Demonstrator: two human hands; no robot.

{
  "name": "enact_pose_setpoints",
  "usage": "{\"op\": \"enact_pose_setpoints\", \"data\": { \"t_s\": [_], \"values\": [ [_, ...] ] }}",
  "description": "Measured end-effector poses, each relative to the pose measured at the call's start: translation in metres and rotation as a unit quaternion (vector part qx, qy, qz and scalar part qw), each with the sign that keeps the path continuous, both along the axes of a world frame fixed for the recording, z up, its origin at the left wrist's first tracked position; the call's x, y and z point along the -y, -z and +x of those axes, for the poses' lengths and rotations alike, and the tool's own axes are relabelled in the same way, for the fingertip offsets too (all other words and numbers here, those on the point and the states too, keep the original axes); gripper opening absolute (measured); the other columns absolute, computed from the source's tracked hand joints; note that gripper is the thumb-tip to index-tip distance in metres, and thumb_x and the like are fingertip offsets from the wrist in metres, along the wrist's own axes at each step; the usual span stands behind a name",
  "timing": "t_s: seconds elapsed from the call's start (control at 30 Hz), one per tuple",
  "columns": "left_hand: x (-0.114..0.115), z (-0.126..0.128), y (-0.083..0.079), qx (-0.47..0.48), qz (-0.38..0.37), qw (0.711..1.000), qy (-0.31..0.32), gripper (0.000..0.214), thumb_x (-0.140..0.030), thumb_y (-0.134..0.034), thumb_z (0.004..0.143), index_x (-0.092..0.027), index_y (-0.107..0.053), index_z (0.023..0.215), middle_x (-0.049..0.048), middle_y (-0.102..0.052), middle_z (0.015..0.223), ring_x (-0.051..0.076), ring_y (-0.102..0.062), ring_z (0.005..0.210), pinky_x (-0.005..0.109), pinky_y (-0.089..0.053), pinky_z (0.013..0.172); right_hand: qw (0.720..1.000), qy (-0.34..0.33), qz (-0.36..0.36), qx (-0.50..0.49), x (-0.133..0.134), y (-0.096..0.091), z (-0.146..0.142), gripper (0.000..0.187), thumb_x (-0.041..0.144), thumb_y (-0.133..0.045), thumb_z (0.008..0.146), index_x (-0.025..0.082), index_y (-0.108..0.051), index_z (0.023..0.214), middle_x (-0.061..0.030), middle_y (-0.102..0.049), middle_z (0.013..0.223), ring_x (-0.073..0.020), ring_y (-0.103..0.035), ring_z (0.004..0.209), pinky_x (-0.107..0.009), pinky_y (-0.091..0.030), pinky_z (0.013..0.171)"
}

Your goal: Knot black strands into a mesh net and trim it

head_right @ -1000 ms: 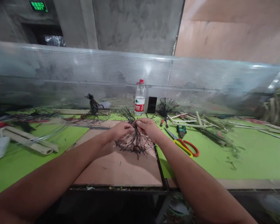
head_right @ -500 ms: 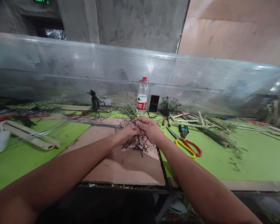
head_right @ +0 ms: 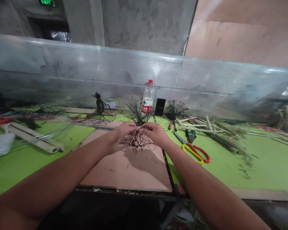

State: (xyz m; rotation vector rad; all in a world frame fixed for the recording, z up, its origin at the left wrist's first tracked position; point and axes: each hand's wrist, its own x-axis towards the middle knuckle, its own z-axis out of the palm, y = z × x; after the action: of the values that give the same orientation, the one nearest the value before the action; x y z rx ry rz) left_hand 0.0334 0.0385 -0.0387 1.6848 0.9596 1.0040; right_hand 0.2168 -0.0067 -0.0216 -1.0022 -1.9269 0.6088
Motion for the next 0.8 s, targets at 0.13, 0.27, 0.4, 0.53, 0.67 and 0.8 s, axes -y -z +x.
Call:
{"op": "enact_pose_setpoints", "data": {
  "t_s": [0.13,0.27,0.4,0.53,0.67,0.8],
  "values": [
    [0.002,0.002,0.001,0.029,-0.012,0.999,0.045,0.034,-0.048,-0.067,0.066,-0.015,-0.059,0.069,0.0035,-0.058,0.074,0.013,-0.051,0.067,0.024,-0.040,0.061,0.997,0.038,-0.010,0.069,0.002,0.000,-0.004,0.025,0.039,-0.057,0.075,0.015,-0.063,0.070,0.0006,-0.052,0.062,-0.0114,-0.043,0.058,-0.025,-0.032,0.054],
    [0.005,0.002,0.003,0.018,-0.054,0.996,0.074,0.045,-0.058,-0.060,0.071,-0.015,-0.061,0.085,0.0062,-0.062,0.082,0.016,-0.059,0.069,0.027,-0.046,0.060,0.991,0.075,-0.035,0.108,0.001,-0.001,-0.005,0.029,0.042,-0.057,0.072,0.016,-0.054,0.060,0.0032,-0.043,0.055,-0.0099,-0.037,0.052,-0.024,-0.026,0.050],
    [0.004,0.003,0.005,-0.054,-0.039,0.994,0.084,0.049,-0.061,-0.052,0.076,-0.015,-0.060,0.091,0.0062,-0.063,0.077,0.014,-0.059,0.053,0.026,-0.044,0.049,0.982,0.105,-0.092,0.130,-0.006,0.006,-0.003,0.027,0.037,-0.060,0.066,0.017,-0.049,0.053,0.0050,-0.036,0.049,-0.0086,-0.031,0.048,-0.025,-0.021,0.048],
    [0.001,0.002,0.004,-0.079,0.008,0.994,0.071,0.039,-0.054,-0.050,0.081,-0.015,-0.057,0.086,0.0055,-0.063,0.081,0.012,-0.058,0.053,0.022,-0.041,0.045,0.987,0.049,-0.150,0.020,-0.014,0.015,0.001,0.023,0.031,-0.062,0.064,0.017,-0.046,0.054,0.0064,-0.035,0.049,-0.0073,-0.028,0.047,-0.024,-0.019,0.047],
    [-0.001,-0.002,0.006,-0.084,0.022,0.995,0.049,0.029,-0.045,-0.051,0.081,-0.016,-0.054,0.087,0.0056,-0.062,0.088,0.011,-0.057,0.059,0.020,-0.041,0.047,0.977,0.005,-0.203,-0.062,-0.016,0.018,0.004,0.021,0.030,-0.064,0.064,0.017,-0.048,0.058,0.0072,-0.037,0.047,-0.0066,-0.028,0.043,-0.024,-0.017,0.044],
    [-0.003,-0.004,0.015,-0.128,0.047,0.984,0.115,0.019,-0.027,-0.063,0.069,-0.016,-0.061,0.085,0.0019,-0.059,0.069,0.010,-0.050,0.050,0.022,-0.037,0.046,0.972,-0.046,-0.214,-0.082,-0.015,0.017,0.004,0.016,0.027,-0.066,0.063,0.016,-0.054,0.063,0.0073,-0.040,0.048,-0.0059,-0.029,0.042,-0.023,-0.016,0.043]
  ]
}}
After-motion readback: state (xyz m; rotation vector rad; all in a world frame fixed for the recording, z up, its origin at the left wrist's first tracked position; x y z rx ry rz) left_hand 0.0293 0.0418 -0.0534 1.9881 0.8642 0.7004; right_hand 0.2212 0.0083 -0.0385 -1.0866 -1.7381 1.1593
